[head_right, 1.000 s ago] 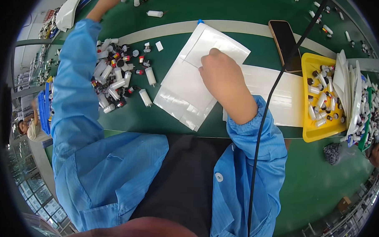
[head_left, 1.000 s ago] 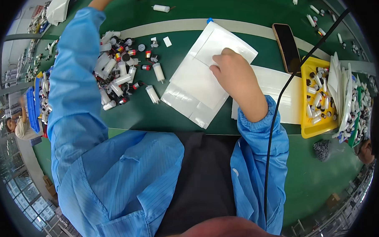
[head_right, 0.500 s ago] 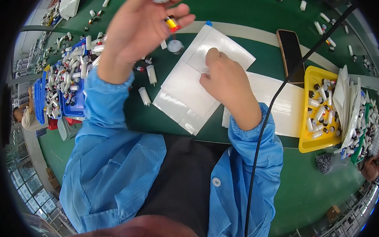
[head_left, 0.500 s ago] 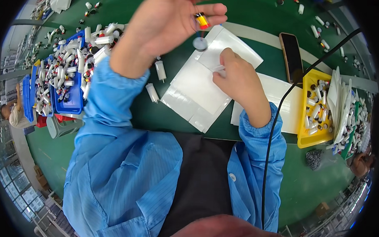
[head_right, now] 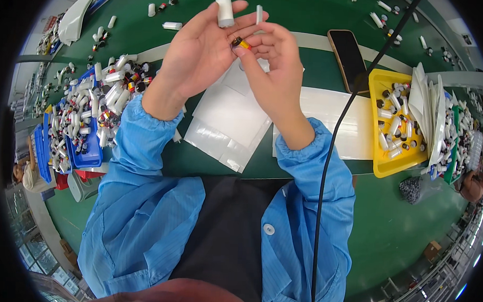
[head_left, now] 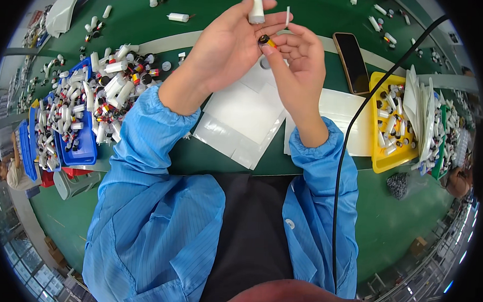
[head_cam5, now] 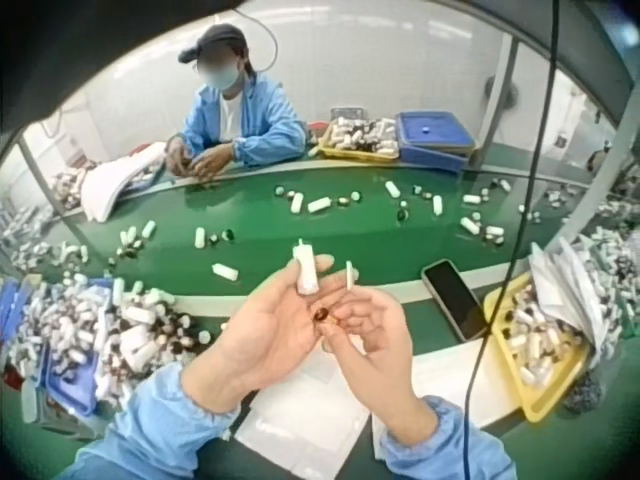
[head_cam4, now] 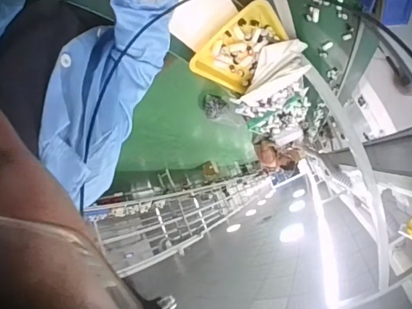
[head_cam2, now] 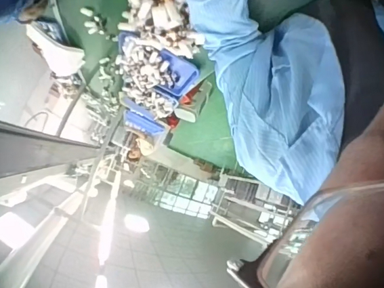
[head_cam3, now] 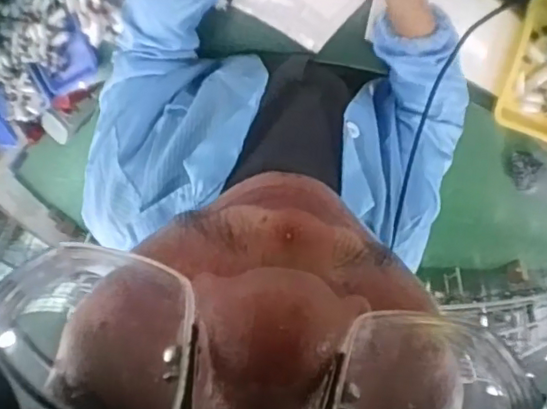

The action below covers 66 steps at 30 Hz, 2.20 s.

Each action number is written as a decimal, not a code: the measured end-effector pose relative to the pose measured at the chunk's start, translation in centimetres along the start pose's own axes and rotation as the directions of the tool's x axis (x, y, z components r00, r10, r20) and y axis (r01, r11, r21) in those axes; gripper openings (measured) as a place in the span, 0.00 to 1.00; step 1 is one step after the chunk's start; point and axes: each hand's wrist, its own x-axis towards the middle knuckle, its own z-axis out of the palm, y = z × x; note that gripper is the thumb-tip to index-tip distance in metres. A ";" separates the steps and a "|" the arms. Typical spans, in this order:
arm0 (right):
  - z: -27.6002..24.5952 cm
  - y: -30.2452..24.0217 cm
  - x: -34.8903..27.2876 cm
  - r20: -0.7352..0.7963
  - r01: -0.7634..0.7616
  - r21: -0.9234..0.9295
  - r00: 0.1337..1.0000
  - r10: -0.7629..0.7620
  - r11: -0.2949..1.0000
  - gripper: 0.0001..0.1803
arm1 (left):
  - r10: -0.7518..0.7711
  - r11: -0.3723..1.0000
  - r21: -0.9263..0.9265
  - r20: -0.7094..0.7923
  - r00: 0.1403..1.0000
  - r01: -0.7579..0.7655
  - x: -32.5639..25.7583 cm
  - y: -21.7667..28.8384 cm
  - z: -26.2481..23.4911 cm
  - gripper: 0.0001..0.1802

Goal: Manually assembling small plastic and metal electronic components at a manufacturing workbench.

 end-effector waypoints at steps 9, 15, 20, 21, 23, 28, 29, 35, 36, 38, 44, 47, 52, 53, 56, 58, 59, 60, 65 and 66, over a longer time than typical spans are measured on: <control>-1.2 -0.5 0.5 -0.055 -0.189 0.441 0.970 0.237 0.877 0.28 | 0.012 0.859 0.508 0.117 0.993 -0.071 0.5 0.8 0.1 0.22; -0.8 -1.2 0.3 -0.065 -0.196 0.377 0.969 0.237 0.905 0.29 | 0.150 0.899 0.405 0.074 0.986 -0.168 1.1 0.2 -0.7 0.24; -0.9 0.1 0.4 -0.089 -0.021 0.124 0.996 0.032 0.992 0.26 | 0.190 0.894 0.413 0.006 0.982 -0.176 1.0 0.6 -0.4 0.25; -1.1 0.3 0.4 -0.086 0.003 0.102 0.996 0.006 0.995 0.25 | 0.186 0.894 0.415 -0.008 0.983 -0.166 1.0 0.5 -0.3 0.25; -1.2 0.9 0.0 -0.081 0.051 0.039 0.996 -0.047 0.998 0.25 | 0.163 0.915 0.380 -0.034 0.986 -0.138 0.8 0.3 -0.3 0.24; -0.8 1.8 -0.1 -0.061 0.155 -0.071 0.985 -0.159 0.985 0.26 | 0.113 0.954 0.285 -0.074 0.991 -0.087 0.9 0.6 -0.2 0.24; -0.7 1.6 -0.1 -0.073 0.191 -0.076 0.978 -0.197 0.979 0.25 | 0.114 0.951 0.297 -0.059 0.992 -0.092 0.9 0.7 -0.2 0.24; -2.6 -0.2 1.0 -0.108 0.196 0.095 0.977 -0.186 0.976 0.13 | 0.144 0.878 0.454 0.047 0.988 -0.150 0.6 1.3 -0.5 0.23; -3.0 -0.9 1.1 -0.077 0.132 0.131 0.989 -0.123 0.983 0.11 | 0.144 0.864 0.479 0.056 0.988 -0.153 0.6 1.2 -0.5 0.23; -3.5 -1.4 1.3 -0.015 0.058 0.221 0.998 -0.057 0.974 0.10 | 0.139 0.851 0.496 0.105 0.985 -0.173 0.8 0.9 -0.8 0.22; -3.5 -1.9 1.5 0.104 -0.081 0.183 0.993 0.063 0.980 0.10 | 0.141 0.841 0.486 0.227 0.964 -0.237 1.2 0.0 -1.9 0.21; -3.2 -1.6 1.4 0.058 -0.123 0.138 0.992 0.116 0.983 0.08 | 0.134 0.845 0.480 0.241 0.961 -0.238 1.3 -0.2 -2.0 0.21; -3.0 -1.5 1.3 0.049 -0.140 0.134 0.990 0.135 0.981 0.08 | 0.113 0.843 0.498 0.202 0.973 -0.201 1.1 -0.1 -1.7 0.21; -2.9 -1.6 1.3 0.047 -0.140 0.138 0.990 0.134 0.981 0.08 | 0.113 0.838 0.509 0.196 0.974 -0.200 1.1 -0.2 -1.7 0.21; -3.3 -1.2 1.2 0.069 -0.104 0.201 0.993 0.091 0.974 0.08 | 0.109 0.828 0.529 0.177 0.978 -0.188 1.2 -0.2 -1.6 0.20; -3.4 -1.1 1.3 0.061 -0.108 0.206 0.993 0.097 0.973 0.07 | 0.096 0.833 0.527 0.164 0.982 -0.169 1.2 -0.1 -1.6 0.20; -3.4 -1.0 1.3 0.056 -0.110 0.209 0.993 0.101 0.972 0.07 | 0.098 0.841 0.513 0.169 0.981 -0.172 1.3 -0.2 -1.6 0.20; -3.4 -0.9 1.3 0.046 -0.112 0.190 0.993 0.106 0.975 0.07 | 0.101 0.849 0.499 0.173 0.980 -0.175 1.3 -0.3 -1.6 0.20; -3.3 -0.7 1.3 0.018 -0.148 0.131 0.989 0.147 0.980 0.07 | 0.078 0.854 0.494 0.189 0.979 -0.163 1.4 -0.6 -2.0 0.21; -3.2 -0.7 1.3 0.011 -0.147 0.125 0.989 0.147 0.981 0.07 | 0.077 0.852 0.498 0.186 0.980 -0.161 1.5 -0.6 -1.9 0.21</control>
